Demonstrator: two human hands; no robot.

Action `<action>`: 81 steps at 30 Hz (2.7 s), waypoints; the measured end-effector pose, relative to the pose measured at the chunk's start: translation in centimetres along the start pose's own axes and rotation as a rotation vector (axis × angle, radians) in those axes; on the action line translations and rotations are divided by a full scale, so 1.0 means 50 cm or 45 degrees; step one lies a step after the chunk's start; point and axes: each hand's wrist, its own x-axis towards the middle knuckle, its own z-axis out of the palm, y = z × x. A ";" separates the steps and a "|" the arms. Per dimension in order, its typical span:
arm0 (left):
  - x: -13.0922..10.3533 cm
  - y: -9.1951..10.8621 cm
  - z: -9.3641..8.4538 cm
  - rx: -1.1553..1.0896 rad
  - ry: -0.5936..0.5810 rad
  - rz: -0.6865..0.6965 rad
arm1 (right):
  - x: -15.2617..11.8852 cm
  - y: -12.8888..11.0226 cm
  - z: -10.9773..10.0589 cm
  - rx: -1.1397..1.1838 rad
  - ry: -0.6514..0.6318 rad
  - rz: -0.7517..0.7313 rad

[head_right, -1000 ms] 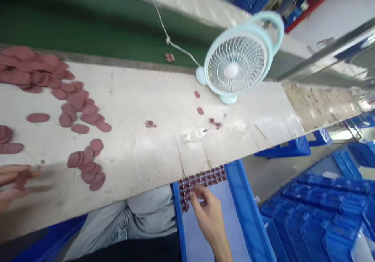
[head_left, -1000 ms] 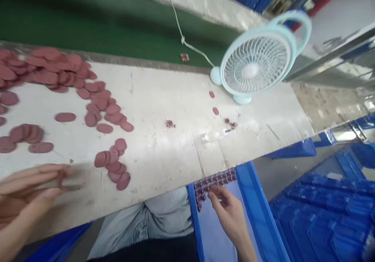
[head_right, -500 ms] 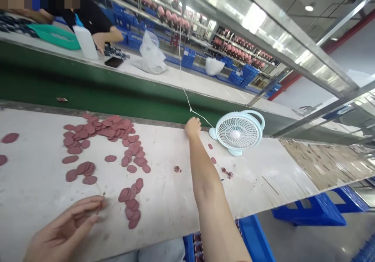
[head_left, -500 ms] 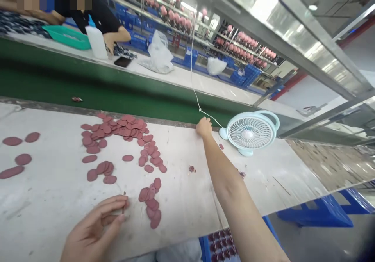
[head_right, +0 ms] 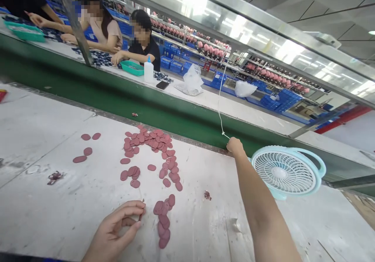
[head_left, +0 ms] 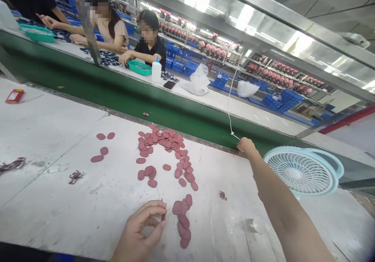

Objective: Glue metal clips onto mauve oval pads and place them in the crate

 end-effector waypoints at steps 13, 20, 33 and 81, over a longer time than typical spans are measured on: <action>-0.010 0.007 -0.012 -0.014 -0.077 -0.022 | -0.231 -0.018 0.059 -0.067 -0.885 -0.672; -0.007 0.020 0.002 -0.090 0.081 -0.074 | -0.154 -0.177 -0.033 -0.098 -0.441 -0.834; 0.020 -0.037 0.002 -0.104 0.081 0.016 | -0.128 -0.695 -0.057 0.238 0.164 -1.100; -0.137 0.065 0.178 -1.123 -0.139 -1.112 | -0.619 0.086 0.312 2.170 0.256 0.109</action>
